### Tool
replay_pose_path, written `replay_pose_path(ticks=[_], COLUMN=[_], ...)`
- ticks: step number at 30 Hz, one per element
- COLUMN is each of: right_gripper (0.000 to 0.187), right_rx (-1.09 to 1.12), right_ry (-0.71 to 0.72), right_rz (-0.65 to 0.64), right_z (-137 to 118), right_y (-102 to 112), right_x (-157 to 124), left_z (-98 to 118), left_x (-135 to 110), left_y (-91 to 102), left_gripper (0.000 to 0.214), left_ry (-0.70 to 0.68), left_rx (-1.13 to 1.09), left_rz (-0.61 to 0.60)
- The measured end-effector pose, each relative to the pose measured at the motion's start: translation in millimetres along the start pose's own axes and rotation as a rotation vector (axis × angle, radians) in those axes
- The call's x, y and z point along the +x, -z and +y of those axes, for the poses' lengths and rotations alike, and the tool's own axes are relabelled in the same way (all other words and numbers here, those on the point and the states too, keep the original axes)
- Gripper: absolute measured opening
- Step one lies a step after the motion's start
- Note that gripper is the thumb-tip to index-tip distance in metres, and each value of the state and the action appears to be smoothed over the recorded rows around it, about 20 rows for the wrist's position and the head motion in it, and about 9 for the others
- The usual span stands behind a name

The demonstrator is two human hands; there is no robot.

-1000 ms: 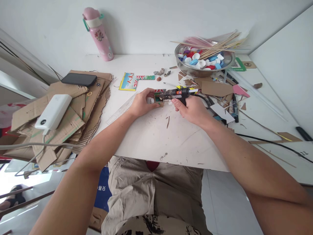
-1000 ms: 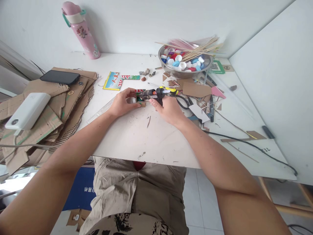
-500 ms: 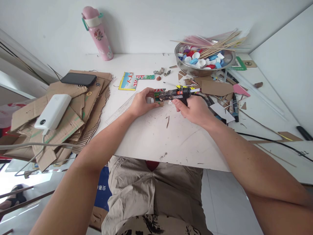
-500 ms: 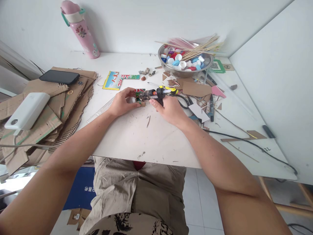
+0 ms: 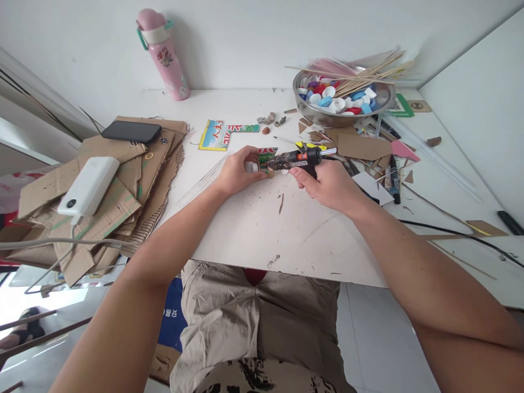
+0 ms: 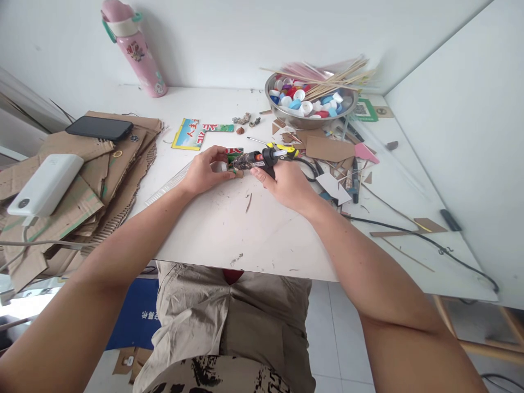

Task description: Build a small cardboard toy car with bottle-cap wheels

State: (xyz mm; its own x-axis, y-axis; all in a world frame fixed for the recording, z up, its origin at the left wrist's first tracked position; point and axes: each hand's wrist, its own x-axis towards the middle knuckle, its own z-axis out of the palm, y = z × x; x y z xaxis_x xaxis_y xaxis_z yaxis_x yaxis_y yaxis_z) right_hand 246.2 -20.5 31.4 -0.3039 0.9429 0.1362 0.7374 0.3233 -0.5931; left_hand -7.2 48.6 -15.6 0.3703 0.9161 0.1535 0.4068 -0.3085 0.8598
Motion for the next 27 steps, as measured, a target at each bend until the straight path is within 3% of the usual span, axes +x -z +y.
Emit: replay_pose_path(ticks=[13,27], right_gripper=[0.075,0.065], right_rx=[0.095,0.056], right_ry=[0.016,-0.03], right_rz=[-0.038,-0.062], right_z=[-8,-8], right_y=[8,19], right_x=[-3,-4], left_z=[0,0], left_x=[0,0], left_y=[-0.5,-0.1], left_gripper=[0.055,0.052], left_ry=[0.002,0.001], left_rx=[-0.067,-0.028], left_rz=[-0.003,-0.003])
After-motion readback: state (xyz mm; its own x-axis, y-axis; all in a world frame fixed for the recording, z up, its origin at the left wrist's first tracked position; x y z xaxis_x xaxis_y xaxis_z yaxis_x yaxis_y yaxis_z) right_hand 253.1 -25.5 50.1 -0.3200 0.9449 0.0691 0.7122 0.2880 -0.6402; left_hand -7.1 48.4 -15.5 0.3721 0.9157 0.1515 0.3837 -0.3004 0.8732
